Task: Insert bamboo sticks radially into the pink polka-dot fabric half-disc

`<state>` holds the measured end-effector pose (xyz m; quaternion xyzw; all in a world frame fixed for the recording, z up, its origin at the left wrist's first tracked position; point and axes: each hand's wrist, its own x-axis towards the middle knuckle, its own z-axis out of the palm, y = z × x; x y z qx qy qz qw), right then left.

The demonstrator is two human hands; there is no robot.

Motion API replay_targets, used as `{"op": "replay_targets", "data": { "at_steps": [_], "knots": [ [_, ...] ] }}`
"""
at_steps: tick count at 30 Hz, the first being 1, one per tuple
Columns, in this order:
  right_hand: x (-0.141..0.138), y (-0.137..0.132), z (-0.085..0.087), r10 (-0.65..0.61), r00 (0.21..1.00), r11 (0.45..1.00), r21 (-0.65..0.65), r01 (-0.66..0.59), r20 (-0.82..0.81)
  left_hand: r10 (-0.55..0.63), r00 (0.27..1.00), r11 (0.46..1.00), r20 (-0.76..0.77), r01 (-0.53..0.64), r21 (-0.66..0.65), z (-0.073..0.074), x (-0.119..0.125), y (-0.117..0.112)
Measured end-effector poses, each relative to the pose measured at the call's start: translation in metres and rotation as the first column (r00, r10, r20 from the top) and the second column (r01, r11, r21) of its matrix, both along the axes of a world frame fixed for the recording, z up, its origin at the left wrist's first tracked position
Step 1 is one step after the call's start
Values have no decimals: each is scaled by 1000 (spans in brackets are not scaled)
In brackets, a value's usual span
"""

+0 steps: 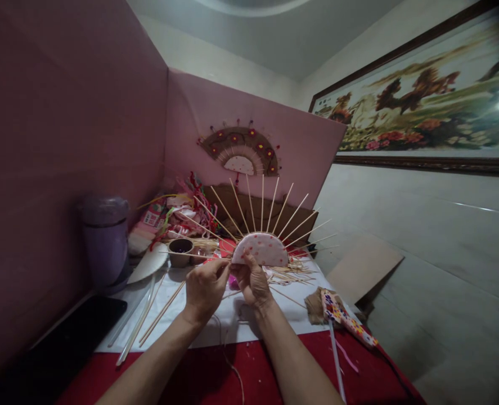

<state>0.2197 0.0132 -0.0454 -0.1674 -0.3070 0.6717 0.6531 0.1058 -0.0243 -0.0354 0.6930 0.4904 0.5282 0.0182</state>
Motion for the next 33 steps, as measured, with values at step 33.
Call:
{"op": "replay_targets", "data": {
  "at_steps": [33],
  "knots": [
    [52, 10, 24, -270, 961, 962, 58, 267, 54, -6, 849, 932, 528, 196, -304, 22, -51, 31]
  ]
}}
